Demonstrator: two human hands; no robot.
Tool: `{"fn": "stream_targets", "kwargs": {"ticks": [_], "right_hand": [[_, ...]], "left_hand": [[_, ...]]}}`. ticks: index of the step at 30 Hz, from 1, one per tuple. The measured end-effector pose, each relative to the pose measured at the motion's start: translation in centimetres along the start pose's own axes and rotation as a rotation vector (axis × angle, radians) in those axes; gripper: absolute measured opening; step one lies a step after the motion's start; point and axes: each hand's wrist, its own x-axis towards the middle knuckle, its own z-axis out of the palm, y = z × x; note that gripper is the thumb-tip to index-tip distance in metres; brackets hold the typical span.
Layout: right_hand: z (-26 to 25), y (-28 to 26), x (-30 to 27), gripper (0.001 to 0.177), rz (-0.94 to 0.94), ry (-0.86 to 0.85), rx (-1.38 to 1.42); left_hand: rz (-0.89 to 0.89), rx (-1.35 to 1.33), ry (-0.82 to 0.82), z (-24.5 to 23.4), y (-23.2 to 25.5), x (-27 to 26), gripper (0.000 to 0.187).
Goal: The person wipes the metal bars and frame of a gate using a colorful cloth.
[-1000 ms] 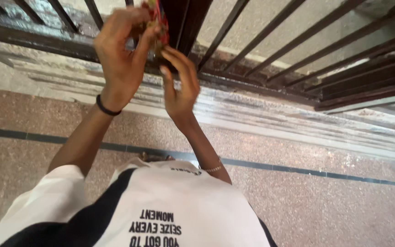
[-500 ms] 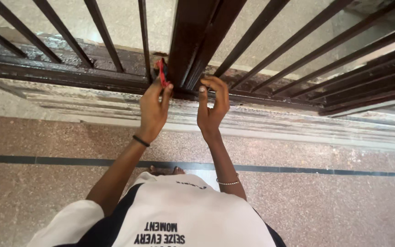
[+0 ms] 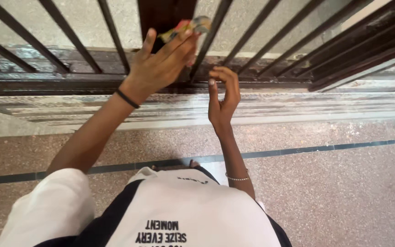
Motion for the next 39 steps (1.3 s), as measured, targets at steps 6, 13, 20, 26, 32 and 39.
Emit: {"fn": "stream_targets", "kwargs": {"ticks": [6,13,20,26,32,39], "right_hand": [[-4.1,1.7,3.1,0.018,-0.012,-0.206,0.051],[-9.6,4.2,6.2,0.018,-0.075,-0.367,0.005],[-13.6,5.5,6.2,0.018,-0.064,-0.583,0.090],[-13.0,5.0,7.1,0.017,-0.039,-0.568,0.110],[-11.2,3.9,7.1,0.017,-0.026,-0.515,0.093],[-10.8,5.2,6.4,0.013,-0.064,-0.334,-0.059]], "left_hand": [[-0.070,-0.295,-0.180,-4.6,3.4,-1.8,0.016],[-0.730,-0.537,0.442,-4.6,4.5,10.9,0.027],[-1.059,-0.629,0.417,-1.3,12.1,9.8,0.021],[-1.054,-0.645,0.486,-0.7,12.7,9.9,0.026],[-0.986,-0.363,0.167,-1.8,9.5,11.0,0.034],[-1.030,-0.310,-0.025,0.3,11.4,6.9,0.034]]}}
